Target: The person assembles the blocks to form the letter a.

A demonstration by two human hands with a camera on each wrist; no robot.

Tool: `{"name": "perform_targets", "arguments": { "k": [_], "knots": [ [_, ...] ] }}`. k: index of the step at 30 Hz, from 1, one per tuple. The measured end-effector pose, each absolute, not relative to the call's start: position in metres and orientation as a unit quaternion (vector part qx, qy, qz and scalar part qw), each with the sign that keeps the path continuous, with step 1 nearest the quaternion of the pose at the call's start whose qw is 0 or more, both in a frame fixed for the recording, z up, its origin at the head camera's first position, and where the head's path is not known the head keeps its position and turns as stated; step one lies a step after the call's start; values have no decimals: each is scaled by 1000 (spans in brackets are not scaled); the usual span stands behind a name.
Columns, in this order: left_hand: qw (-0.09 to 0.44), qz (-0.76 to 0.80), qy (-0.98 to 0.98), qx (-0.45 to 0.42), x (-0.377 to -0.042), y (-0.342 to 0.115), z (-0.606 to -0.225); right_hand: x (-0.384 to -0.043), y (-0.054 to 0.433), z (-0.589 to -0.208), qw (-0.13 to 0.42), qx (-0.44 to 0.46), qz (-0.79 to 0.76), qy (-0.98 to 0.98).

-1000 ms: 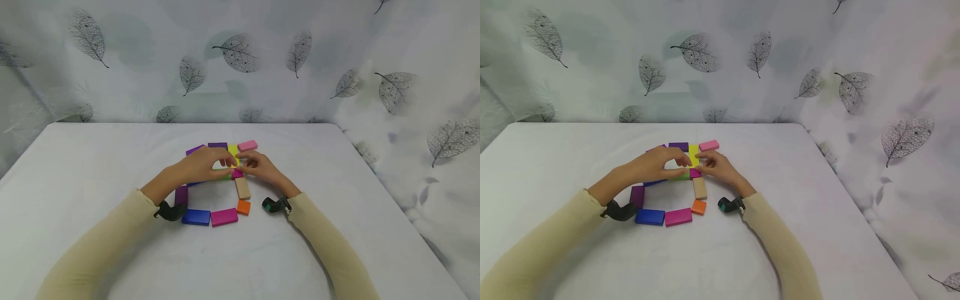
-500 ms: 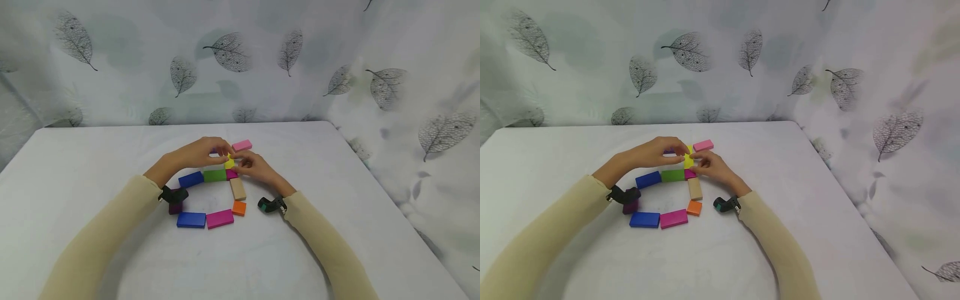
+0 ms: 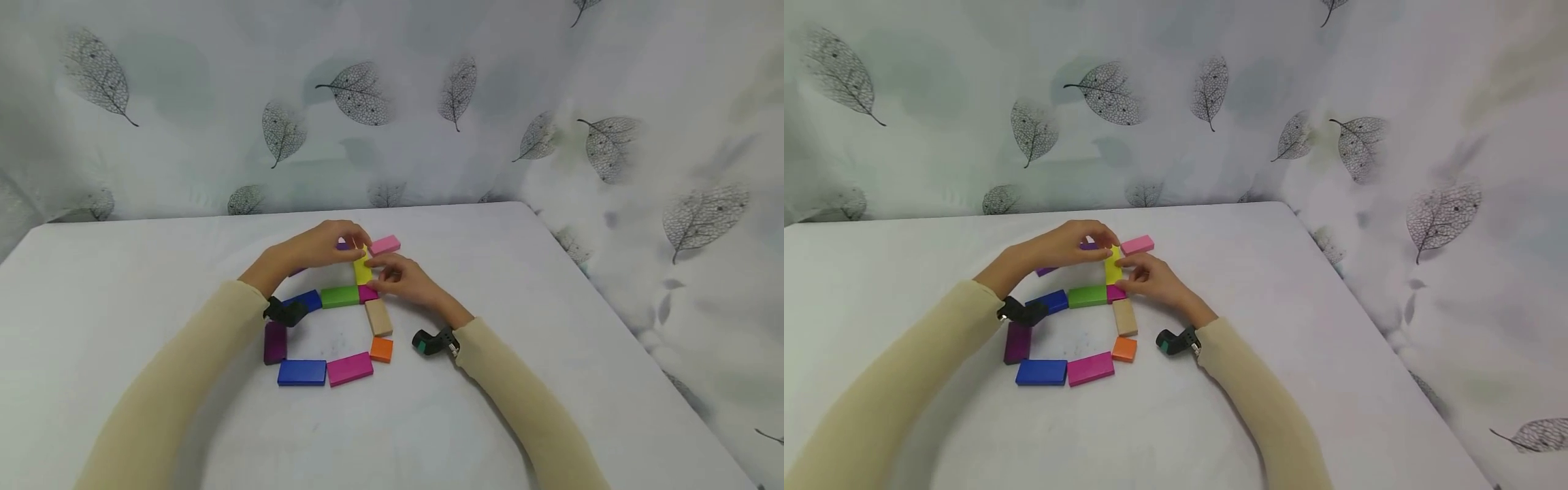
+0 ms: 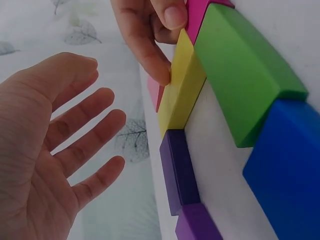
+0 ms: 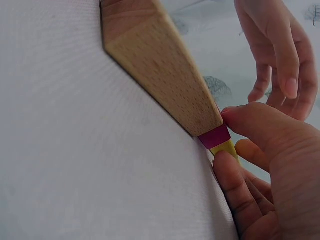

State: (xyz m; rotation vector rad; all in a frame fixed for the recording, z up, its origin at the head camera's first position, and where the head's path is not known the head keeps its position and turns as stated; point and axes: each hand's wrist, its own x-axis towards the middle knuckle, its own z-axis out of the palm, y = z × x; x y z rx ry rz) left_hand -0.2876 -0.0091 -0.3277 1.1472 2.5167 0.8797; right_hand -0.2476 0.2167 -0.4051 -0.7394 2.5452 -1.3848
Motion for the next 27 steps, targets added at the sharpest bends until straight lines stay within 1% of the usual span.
{"name": "perform_targets", "arguments": {
  "k": [6, 12, 20, 27],
  "knots": [
    [114, 309, 859, 392, -298, -2, -341, -243, 216, -409, 74, -257, -458, 848],
    [111, 305, 857, 400, -312, 5, -343, -245, 216, -406, 60, -257, -456, 850],
    [144, 305, 861, 381, -326, 12, -345, -248, 214, -405, 65, -259, -466, 844],
    [156, 272, 874, 370, -333, 24, -351, -248, 215, -404, 65, -249, -461, 849]
  ]
}}
